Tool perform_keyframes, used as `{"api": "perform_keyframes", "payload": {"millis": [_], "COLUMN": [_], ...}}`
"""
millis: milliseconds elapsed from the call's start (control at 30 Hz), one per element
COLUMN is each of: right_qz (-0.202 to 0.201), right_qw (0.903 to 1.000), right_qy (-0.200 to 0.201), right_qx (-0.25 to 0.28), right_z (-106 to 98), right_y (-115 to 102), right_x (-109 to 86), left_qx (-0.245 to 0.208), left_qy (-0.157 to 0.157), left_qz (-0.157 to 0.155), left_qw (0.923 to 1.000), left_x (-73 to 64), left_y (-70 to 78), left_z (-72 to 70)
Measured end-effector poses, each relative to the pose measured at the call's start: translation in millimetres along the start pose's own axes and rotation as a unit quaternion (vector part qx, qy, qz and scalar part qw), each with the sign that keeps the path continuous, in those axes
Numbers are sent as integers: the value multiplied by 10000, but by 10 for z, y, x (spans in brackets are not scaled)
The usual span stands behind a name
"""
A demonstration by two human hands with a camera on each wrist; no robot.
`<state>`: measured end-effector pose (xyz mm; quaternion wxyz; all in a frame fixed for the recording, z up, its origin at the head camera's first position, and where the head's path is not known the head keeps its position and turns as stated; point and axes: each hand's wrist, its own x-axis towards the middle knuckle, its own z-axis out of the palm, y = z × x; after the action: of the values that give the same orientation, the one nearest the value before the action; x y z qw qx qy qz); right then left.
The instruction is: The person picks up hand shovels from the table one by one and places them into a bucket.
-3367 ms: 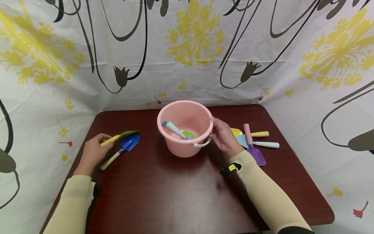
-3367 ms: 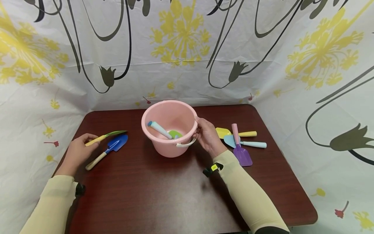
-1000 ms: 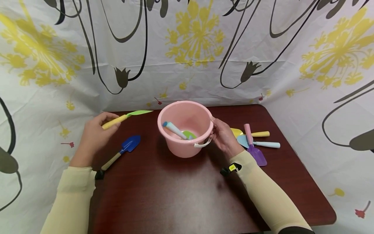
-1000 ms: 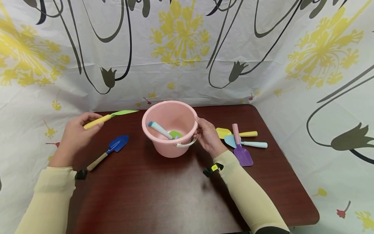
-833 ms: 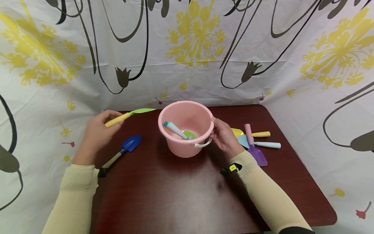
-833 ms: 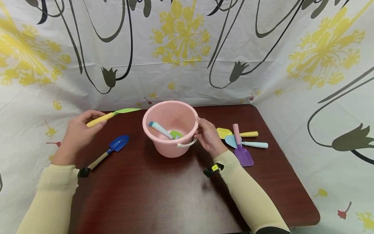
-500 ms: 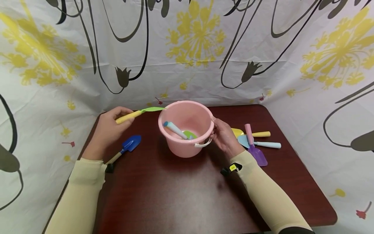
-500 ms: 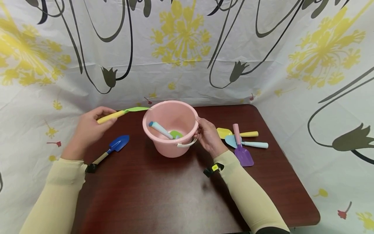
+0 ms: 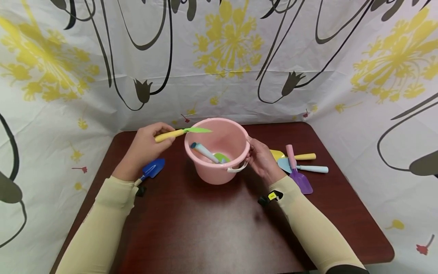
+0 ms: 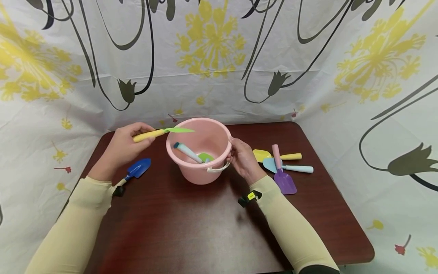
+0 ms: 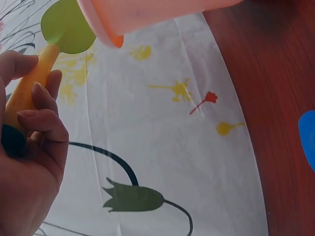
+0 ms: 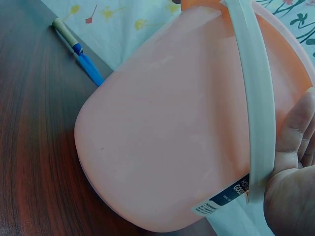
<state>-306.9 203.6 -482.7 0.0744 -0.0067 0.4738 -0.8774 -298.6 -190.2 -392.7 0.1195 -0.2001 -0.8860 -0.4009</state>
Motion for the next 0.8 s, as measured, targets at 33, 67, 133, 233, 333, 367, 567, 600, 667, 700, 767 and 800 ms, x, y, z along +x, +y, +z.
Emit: {"api": "perform_keyframes", "payload": {"millis": [33,67,133,233,333,367,567,600,667,700,767,800], "right_qz": [-10,-17,-36,-63,-75,-73,-69,-68,-56,-61,-63,-62], "right_qw": [10000,10000,10000,10000,10000,10000,9999,9999,9999,9999,9999,10000], "right_qy": [-9,-21,-39,-34,-19,-27,-64,-64,-85,-82,-75,-66], "right_qx": [17,34,50,54,52,49,62,63,79,59,43,24], "right_z": [2,3,5,7,6,4,-7,-8,-8,-7,-6,-7], "right_y": [3,5,9,13,13,14,13,13,15,16,19,20], "right_x": [3,6,14,21,21,21,18,19,19,18,17,15], "left_qx": [-7,-3,1,-9,-56,-55,19,34,67,88,123,148], "left_qy": [-50,-103,-188,-292,-404,-440,-627,-661,-744,-786,-862,-898], "left_qz": [9,28,77,173,205,205,227,235,269,286,313,325], "left_qw": [10000,9999,9998,9994,9990,9988,9978,9975,9968,9965,9957,9953], "left_x": [12,23,43,73,97,107,181,193,220,234,259,274], "left_y": [11,21,36,55,86,93,149,162,181,193,218,230], "left_z": [12,24,47,86,126,143,232,243,269,282,304,315]}}
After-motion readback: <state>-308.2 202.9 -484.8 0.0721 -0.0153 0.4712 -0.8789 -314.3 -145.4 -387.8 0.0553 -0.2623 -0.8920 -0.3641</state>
